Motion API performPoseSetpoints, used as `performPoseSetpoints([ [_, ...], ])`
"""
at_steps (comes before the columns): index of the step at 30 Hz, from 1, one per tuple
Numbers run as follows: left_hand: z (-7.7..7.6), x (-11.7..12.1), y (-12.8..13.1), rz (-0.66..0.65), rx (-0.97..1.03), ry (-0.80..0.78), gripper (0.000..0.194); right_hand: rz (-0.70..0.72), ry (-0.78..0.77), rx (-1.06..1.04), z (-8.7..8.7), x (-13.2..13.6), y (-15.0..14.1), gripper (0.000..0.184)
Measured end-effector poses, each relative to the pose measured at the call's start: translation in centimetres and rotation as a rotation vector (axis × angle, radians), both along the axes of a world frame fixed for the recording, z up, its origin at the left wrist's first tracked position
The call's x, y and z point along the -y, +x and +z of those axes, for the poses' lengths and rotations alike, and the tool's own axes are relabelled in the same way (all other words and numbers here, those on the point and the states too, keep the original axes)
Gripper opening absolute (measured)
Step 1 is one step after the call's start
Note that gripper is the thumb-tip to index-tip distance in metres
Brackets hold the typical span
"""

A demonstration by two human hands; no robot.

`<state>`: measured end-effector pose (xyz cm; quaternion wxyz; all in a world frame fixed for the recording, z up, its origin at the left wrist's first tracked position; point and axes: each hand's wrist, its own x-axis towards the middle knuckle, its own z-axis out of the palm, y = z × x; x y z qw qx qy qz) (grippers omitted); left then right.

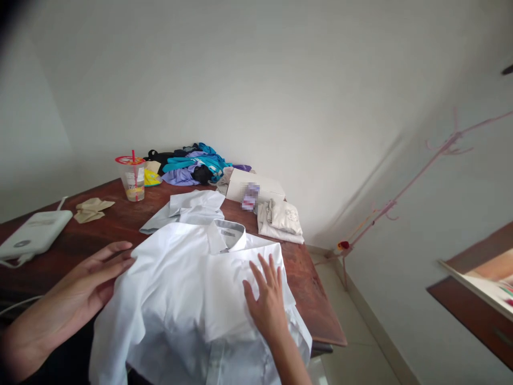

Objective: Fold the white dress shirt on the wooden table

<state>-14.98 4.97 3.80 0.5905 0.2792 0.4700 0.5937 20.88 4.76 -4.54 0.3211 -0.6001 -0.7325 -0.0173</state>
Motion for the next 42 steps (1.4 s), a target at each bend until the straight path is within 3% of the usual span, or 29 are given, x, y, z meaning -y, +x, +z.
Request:
performPoseSetpoints([
  [1, 0.0, -0.1, 0.8, -0.019, 0.027, 0.004, 0.048, 0.109, 0.001, -0.097, 0.8, 0.9, -1.5, 0.038],
  [4, -0.7, -0.6, 3.2, -0.083, 0.063, 0.065, 0.039, 0.465, -0.204, -0.335, 2.4, 3.4, -6.4, 0.032],
  [6, -1.6, -1.0, 4.8, -0.171, 0.056, 0.091, 0.034, 0.579, -0.265, -0.390, 2.5, 4.2, -9.2, 0.052],
  [9, -3.3, -1.6, 6.8, -0.399, 0.039, 0.073, 0.031, 0.510, -0.331, -0.426, 1.8, 3.6, -11.4, 0.066],
  [12, -4.6, -1.9, 7.4, -0.549, 0.066, 0.085, 0.038, 0.447, -0.420, -0.503, 0.9, 1.9, -11.7, 0.049],
  [15, -5.5, -1.6, 6.4, -0.592, 0.040, 0.094, 0.051, 0.391, -0.467, -0.619, -0.2, 0.6, -11.3, 0.038],
  [20, -7.5, 1.0, 3.4, -0.536, -0.360, 0.097, 0.058, 0.295, -0.486, -0.742, -1.8, 0.0, -11.0, 0.025],
  [26, -11.4, 4.8, 1.4, -0.609, -0.815, 0.156, 0.072, 0.324, -0.534, -0.884, -2.1, -0.1, -11.2, 0.021],
  [29, -12.2, 5.4, 1.8, -0.707, -0.931, 0.235, 0.086, 0.341, -0.557, -0.952, -2.3, -0.4, -11.2, 0.021],
  [32, -11.7, 5.4, 2.8, -0.774, -0.964, 0.382, 0.074, 0.360, -0.555, -0.994, -2.6, -0.7, -11.0, 0.019],
  [35, -10.1, 4.9, 3.8, -0.828, -0.956, 0.466, 0.049, 0.382, -0.557, -1.020, -2.6, -0.8, -11.0, 0.017],
  [39, -6.8, 3.9, 4.5, -0.922, -0.851, 0.418, 0.031, 0.379, -0.450, -0.927, -1.4, 0.0, -10.8, 0.020],
  [42, -4.6, 2.9, 5.4, -0.850, -0.553, 0.324, 0.030, 0.334, -0.319, -0.787, 0.0, 1.9, -10.2, 0.032],
])
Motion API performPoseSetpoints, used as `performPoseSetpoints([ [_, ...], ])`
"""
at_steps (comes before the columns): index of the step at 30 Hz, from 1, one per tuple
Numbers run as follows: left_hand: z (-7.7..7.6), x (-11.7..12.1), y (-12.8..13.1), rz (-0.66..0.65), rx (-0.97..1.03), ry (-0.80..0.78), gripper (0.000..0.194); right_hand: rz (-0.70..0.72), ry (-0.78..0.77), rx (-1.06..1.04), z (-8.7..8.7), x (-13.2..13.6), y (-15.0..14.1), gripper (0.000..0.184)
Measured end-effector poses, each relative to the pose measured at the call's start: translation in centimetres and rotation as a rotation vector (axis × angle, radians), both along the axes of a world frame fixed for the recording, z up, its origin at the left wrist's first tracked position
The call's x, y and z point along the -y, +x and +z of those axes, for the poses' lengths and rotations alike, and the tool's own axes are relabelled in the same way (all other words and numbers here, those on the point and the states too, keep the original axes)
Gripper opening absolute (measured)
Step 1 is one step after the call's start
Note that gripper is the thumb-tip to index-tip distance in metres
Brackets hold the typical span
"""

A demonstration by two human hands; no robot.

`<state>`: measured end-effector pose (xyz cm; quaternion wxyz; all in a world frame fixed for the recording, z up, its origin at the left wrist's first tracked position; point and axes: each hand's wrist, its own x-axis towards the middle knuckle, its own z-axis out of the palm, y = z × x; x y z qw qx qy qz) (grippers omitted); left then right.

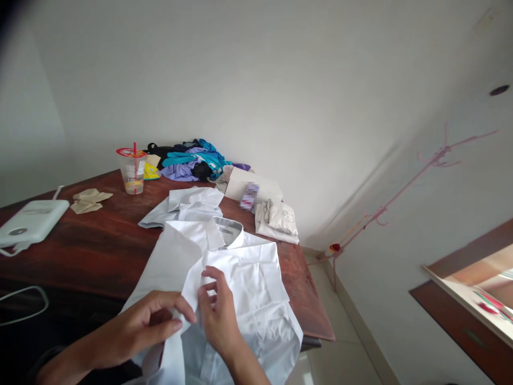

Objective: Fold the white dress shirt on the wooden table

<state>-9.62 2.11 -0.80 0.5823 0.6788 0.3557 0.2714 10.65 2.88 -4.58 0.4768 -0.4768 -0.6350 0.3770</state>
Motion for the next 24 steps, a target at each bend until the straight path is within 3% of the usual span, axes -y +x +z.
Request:
performPoseSetpoints([
  [5, 2.8, -2.9, 2.9, 0.456, 0.465, -0.296, 0.029, -0.147, 0.166, 0.137, 0.7, 4.4, 2.0, 0.025],
  [7, 3.5, -4.6, 4.3, 0.530, 0.625, -0.346, 0.029, -0.173, 0.164, 0.191, 0.5, 5.6, 2.8, 0.027],
  [12, 3.2, -8.7, 8.5, 0.532, 0.817, -0.399, 0.025, -0.202, 0.215, 0.417, -0.2, 6.1, 4.5, 0.070],
  [18, 0.3, -10.1, 10.9, 0.533, 0.708, -0.510, 0.030, -0.112, 0.235, 0.685, -3.2, 5.5, 4.1, 0.105],
  [21, -0.1, -9.3, 10.1, 0.472, 0.669, -0.561, 0.038, -0.058, 0.263, 0.758, -5.2, 5.4, 3.3, 0.109],
  [24, 0.4, -8.0, 8.6, 0.341, 0.651, -0.546, 0.046, -0.100, 0.273, 0.725, -5.8, 5.2, 2.9, 0.087],
])
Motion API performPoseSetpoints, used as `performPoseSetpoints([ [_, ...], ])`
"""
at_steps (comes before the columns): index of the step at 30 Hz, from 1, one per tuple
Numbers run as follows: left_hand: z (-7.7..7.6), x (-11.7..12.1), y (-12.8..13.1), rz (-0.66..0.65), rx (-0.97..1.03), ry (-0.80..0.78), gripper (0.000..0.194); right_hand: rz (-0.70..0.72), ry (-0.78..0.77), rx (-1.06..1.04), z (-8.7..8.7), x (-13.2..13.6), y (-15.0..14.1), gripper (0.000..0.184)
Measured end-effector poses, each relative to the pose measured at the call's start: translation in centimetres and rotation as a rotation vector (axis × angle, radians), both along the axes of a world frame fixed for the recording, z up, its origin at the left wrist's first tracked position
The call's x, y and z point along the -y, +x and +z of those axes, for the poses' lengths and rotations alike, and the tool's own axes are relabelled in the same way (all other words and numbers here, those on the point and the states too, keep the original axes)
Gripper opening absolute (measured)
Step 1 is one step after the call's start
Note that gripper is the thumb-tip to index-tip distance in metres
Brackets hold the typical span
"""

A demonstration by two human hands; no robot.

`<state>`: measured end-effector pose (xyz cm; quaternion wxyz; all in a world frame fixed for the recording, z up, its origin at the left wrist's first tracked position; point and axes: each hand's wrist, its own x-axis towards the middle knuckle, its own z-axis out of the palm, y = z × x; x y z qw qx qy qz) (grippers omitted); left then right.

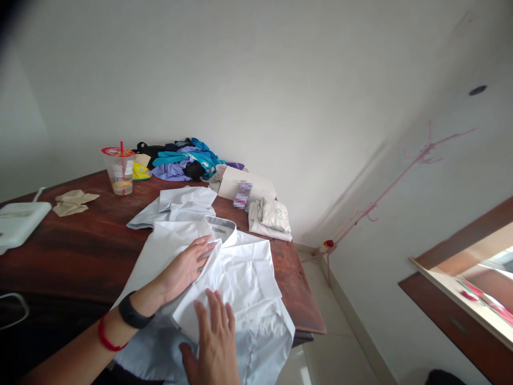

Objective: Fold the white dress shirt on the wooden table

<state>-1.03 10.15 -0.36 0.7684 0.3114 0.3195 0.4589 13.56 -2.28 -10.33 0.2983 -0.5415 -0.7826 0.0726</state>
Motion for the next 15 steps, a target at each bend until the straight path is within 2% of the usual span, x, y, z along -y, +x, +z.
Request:
performPoseSetpoints([
  [3, 0.6, 1.5, -1.9, -0.098, -0.015, 0.110, 0.049, -0.052, 0.015, -0.175, 1.2, -0.3, 0.4, 0.053],
  [6, 0.9, 3.2, -4.0, -0.129, -0.154, 0.270, 0.046, -0.080, -0.053, -0.393, 3.3, -0.7, 1.6, 0.023],
  [7, 0.9, 3.8, -4.7, -0.118, -0.223, 0.327, 0.045, -0.119, -0.077, -0.474, 4.0, -1.0, 2.3, 0.022],
  [10, 1.0, 5.6, -6.5, -0.057, -0.450, 0.471, 0.042, -0.273, -0.111, -0.750, 6.1, -1.9, 5.4, 0.038],
  [13, 0.8, 6.9, -7.6, -0.063, -0.710, 0.667, 0.037, -0.397, -0.137, -1.125, 8.4, -2.7, 9.5, 0.050],
  [15, 0.2, 7.3, -8.0, -0.070, -0.876, 0.833, 0.037, -0.484, -0.147, -1.309, 9.9, -2.7, 12.3, 0.047],
])
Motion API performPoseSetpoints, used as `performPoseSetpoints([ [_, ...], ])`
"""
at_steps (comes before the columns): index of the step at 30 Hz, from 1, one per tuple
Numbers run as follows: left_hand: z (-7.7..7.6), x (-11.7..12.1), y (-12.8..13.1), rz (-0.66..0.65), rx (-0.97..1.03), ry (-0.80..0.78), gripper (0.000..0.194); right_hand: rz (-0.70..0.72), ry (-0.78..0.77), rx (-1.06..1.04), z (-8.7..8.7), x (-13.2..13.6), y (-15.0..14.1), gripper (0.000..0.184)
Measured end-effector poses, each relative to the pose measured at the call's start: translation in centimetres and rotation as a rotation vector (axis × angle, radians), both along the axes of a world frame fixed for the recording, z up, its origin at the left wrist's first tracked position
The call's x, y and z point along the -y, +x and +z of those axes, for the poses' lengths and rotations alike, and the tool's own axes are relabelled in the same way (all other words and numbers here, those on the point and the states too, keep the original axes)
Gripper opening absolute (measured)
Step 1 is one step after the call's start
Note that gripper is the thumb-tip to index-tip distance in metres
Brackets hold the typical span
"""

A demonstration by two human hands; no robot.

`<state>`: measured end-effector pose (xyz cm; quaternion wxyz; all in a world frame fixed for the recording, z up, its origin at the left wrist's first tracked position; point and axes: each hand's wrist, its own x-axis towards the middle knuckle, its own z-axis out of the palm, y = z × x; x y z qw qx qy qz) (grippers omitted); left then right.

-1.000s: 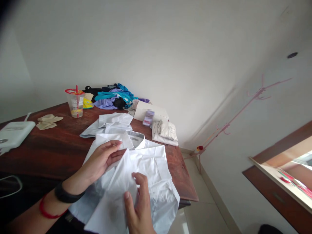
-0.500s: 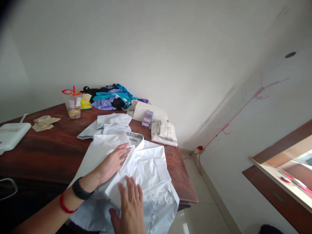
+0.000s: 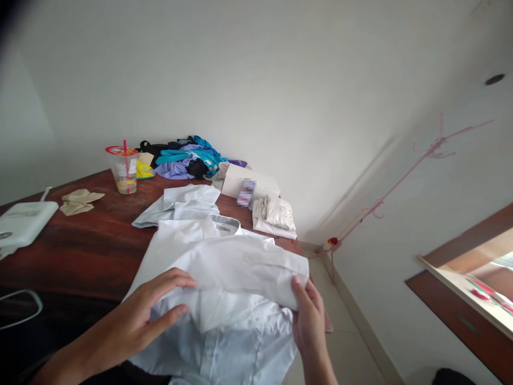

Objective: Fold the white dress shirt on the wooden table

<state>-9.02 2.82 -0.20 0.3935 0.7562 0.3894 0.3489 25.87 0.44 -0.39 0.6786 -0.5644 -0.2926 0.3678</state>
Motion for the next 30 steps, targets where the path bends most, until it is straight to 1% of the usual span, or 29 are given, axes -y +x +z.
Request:
performPoseSetpoints([
  [2, -1.1, 0.1, 0.0, 0.027, -0.119, 0.160, 0.042, -0.078, -0.006, -0.101, 1.3, 0.3, 2.6, 0.045],
  [4, -2.3, -0.1, 0.2, 0.074, -0.206, 0.279, 0.057, -0.139, 0.003, -0.155, 2.2, 0.6, 4.8, 0.043],
  [6, -3.7, -0.3, 0.4, 0.081, -0.266, 0.324, 0.082, -0.175, 0.016, -0.173, 2.6, 0.9, 6.5, 0.038],
  [7, -4.3, -0.5, 0.4, 0.070, -0.291, 0.319, 0.093, -0.187, 0.019, -0.168, 2.7, 1.0, 7.2, 0.036],
  [8, -4.9, -0.6, 0.4, 0.058, -0.312, 0.305, 0.100, -0.192, 0.022, -0.159, 2.8, 1.1, 7.7, 0.035],
  [9, -5.4, -0.8, 0.3, 0.048, -0.330, 0.290, 0.101, -0.199, 0.022, -0.150, 2.8, 1.1, 8.1, 0.034],
  [10, -5.8, -1.0, 0.2, 0.043, -0.346, 0.278, 0.097, -0.203, 0.021, -0.148, 2.8, 1.2, 8.4, 0.033],
  [12, -6.3, -1.3, -0.1, 0.041, -0.365, 0.264, 0.083, -0.207, 0.013, -0.182, 2.8, 1.5, 8.8, 0.032],
  [14, -6.3, -1.6, -0.5, 0.037, -0.363, 0.246, 0.075, -0.209, 0.006, -0.234, 2.7, 1.9, 9.0, 0.033],
  [16, -6.0, -1.8, -0.8, 0.040, -0.343, 0.217, 0.073, -0.221, 0.014, -0.263, 2.4, 2.5, 9.2, 0.034],
  [20, -5.0, -2.2, -0.7, 0.131, -0.303, 0.180, 0.064, -0.259, 0.061, -0.237, 1.5, 4.0, 10.0, 0.031],
  [23, -4.1, -2.9, -0.2, 0.166, -0.283, 0.206, 0.061, -0.275, 0.073, -0.220, 1.0, 4.7, 10.7, 0.031],
  [27, -2.8, -4.1, 0.8, 0.114, -0.261, 0.259, 0.057, -0.260, -0.001, -0.199, 0.6, 4.8, 11.7, 0.036],
  [29, -2.6, -4.9, 1.3, 0.106, -0.306, 0.302, 0.057, -0.235, -0.043, -0.155, 0.4, 4.7, 12.4, 0.041],
  [30, -2.8, -5.4, 1.5, 0.109, -0.346, 0.328, 0.057, -0.227, -0.065, -0.133, 0.3, 4.7, 12.8, 0.043],
])
